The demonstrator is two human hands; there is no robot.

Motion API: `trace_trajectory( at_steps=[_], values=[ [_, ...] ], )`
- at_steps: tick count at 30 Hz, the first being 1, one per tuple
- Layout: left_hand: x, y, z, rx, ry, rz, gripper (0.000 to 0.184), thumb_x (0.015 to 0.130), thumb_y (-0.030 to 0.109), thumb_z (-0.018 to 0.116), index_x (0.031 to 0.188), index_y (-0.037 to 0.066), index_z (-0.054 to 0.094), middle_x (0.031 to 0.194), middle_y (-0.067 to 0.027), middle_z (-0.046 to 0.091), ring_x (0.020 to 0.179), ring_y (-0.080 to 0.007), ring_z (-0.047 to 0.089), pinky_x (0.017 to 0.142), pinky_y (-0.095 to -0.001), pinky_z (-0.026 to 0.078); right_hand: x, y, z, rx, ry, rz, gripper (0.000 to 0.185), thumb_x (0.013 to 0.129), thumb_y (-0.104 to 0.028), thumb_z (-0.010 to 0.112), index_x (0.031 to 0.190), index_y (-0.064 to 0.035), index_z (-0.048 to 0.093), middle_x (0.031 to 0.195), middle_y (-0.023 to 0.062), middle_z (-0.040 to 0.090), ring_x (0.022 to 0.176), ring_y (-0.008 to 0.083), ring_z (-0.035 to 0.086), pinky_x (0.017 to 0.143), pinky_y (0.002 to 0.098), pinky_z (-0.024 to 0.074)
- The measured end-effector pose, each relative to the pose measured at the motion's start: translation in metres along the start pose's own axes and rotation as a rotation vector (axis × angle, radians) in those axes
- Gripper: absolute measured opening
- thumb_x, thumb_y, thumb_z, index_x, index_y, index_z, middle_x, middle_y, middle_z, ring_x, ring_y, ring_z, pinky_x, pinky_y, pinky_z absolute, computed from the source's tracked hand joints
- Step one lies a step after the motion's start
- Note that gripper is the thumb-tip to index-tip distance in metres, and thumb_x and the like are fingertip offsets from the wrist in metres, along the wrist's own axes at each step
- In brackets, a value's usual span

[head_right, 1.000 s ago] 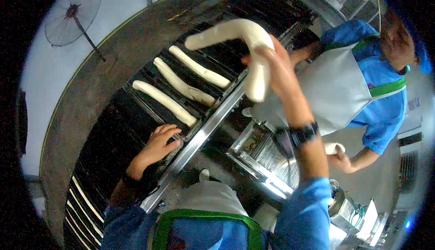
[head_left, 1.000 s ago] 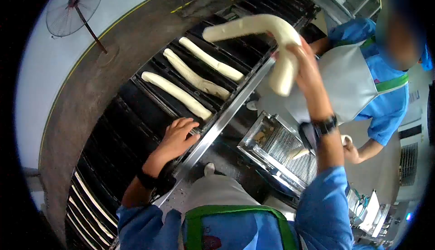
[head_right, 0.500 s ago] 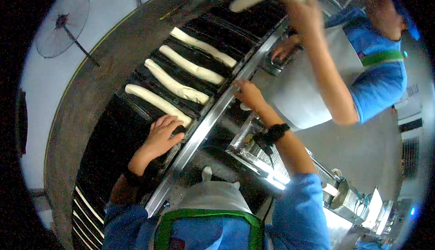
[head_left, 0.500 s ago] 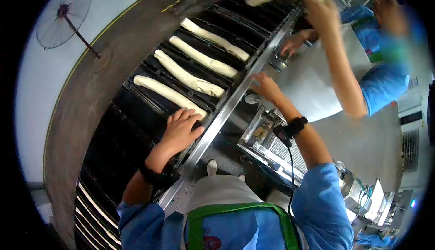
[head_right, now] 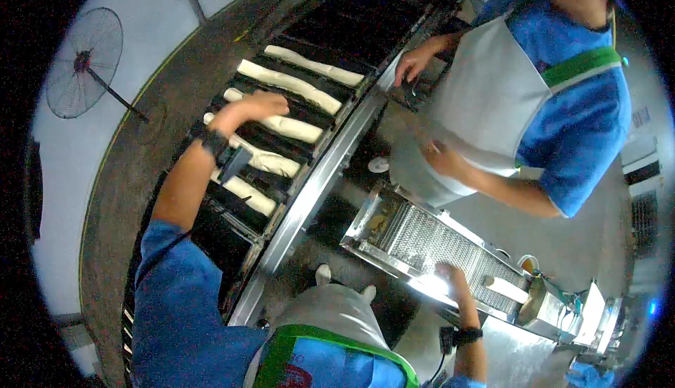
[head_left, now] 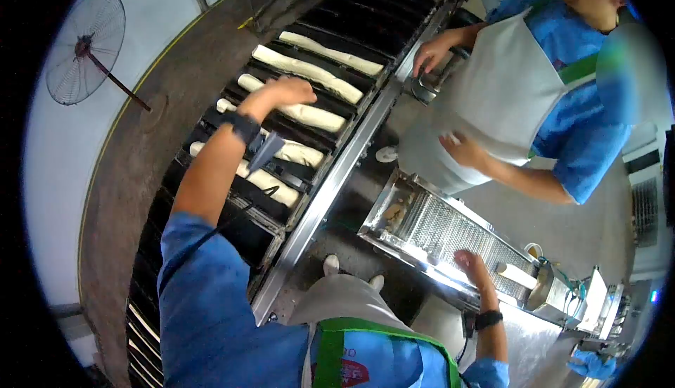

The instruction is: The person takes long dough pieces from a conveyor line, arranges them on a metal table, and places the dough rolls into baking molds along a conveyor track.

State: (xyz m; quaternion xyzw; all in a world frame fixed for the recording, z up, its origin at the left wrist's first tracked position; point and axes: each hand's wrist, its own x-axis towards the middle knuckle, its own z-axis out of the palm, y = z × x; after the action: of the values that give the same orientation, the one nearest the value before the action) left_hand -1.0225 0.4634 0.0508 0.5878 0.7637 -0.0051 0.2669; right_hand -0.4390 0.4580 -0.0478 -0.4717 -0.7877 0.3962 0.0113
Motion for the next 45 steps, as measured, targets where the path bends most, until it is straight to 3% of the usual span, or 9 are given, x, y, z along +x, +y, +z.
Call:
trace_trajectory(
  at_steps=[4,6,8,10,13,22,28,35,45],
  values=[
    [0.088,-0.060,-0.020,0.157,0.089,-0.288,0.043,0.078,0.035,0.039,0.115,0.014,0.046,0.125,-0.0060,0.039,0.115,-0.0364,0.030,0.090,-0.0588,0.018,-0.037,0.012,0.016,-0.078,-0.028,0.214,0.017,0.077,-0.010,0.051,0.088,0.0003,0.057,0.077,0.0066,0.058,0.067,0.0130,0.052,0.059,0.0265,0.0434],
    [0.128,-0.080,-0.009,0.091,0.129,-0.455,0.038,0.079,0.023,0.037,0.115,0.014,0.047,0.124,-0.0050,0.040,0.117,-0.0330,0.027,0.091,-0.0553,0.017,-0.053,0.111,0.056,0.726,0.023,0.333,0.015,0.078,-0.008,0.047,0.086,0.0012,0.056,0.074,0.0057,0.055,0.066,0.0128,0.048,0.057,0.0247,0.0414],
    [0.114,-0.057,-0.004,0.052,0.279,-0.549,0.035,0.081,0.020,0.034,0.111,0.015,0.050,0.121,-0.0052,0.043,0.115,-0.0305,0.029,0.091,-0.0535,0.015,-0.069,0.110,0.054,0.439,-0.044,0.307,0.017,0.080,-0.010,0.046,0.088,0.0016,0.055,0.076,0.0079,0.054,0.070,0.0115,0.048,0.056,0.0223,0.0393],
    [0.125,-0.056,0.000,0.043,0.281,-0.603,0.032,0.081,0.018,0.038,0.110,0.016,0.051,0.118,-0.0060,0.045,0.113,-0.0283,0.031,0.090,-0.0516,0.017,-0.080,0.090,0.052,0.735,0.072,0.420,0.017,0.080,-0.012,0.046,0.086,0.0007,0.056,0.072,0.0067,0.054,0.066,0.0119,0.048,0.054,0.0224,0.0388],
    [0.129,-0.052,0.000,0.031,0.295,-0.595,0.030,0.080,0.017,0.040,0.107,0.017,0.053,0.116,-0.0083,0.046,0.112,-0.0286,0.032,0.090,-0.0491,0.019,-0.095,0.074,0.040,0.211,-0.033,0.327,0.017,0.078,-0.015,0.052,0.089,-0.0022,0.054,0.076,0.0040,0.057,0.062,0.0113,0.053,0.052,0.0222,0.0422],
    [0.128,-0.055,0.000,-0.017,0.210,-0.488,0.038,0.082,0.020,0.032,0.116,0.013,0.045,0.128,-0.0060,0.034,0.120,-0.0307,0.025,0.093,-0.0506,0.020,-0.080,0.052,0.025,0.324,-0.051,0.493,0.021,0.074,-0.015,0.055,0.091,-0.0018,0.056,0.075,0.0049,0.058,0.062,0.0118,0.055,0.050,0.0239,0.0443],
    [0.106,-0.046,-0.001,-0.041,0.135,-0.419,0.035,0.081,0.019,0.037,0.114,0.014,0.048,0.123,-0.0090,0.040,0.119,-0.0319,0.027,0.093,-0.0505,0.020,-0.073,0.079,0.025,0.093,0.017,0.259,0.018,0.073,-0.012,0.056,0.087,-0.0007,0.056,0.072,0.0059,0.058,0.061,0.0111,0.054,0.051,0.0222,0.0431],
    [0.115,-0.006,0.020,0.052,0.159,-0.223,0.034,0.081,0.016,0.039,0.114,0.017,0.047,0.131,-0.0112,0.025,0.117,-0.0361,0.028,0.095,-0.0475,0.025,-0.105,0.097,0.035,0.692,0.049,0.490,0.020,0.076,-0.013,0.054,0.093,-0.0024,0.054,0.075,0.0040,0.057,0.065,0.0105,0.054,0.053,0.0223,0.0434],
    [0.125,-0.006,0.029,0.010,0.126,0.036,0.035,0.080,0.012,0.036,0.112,0.009,0.048,0.117,-0.0168,0.043,0.110,-0.0320,0.039,0.090,-0.0399,0.034,-0.146,0.075,0.041,0.364,0.093,0.442,0.018,0.079,-0.014,0.051,0.092,-0.0029,0.054,0.075,0.0024,0.057,0.067,0.0109,0.055,0.053,0.0218,0.0427]
  ],
)
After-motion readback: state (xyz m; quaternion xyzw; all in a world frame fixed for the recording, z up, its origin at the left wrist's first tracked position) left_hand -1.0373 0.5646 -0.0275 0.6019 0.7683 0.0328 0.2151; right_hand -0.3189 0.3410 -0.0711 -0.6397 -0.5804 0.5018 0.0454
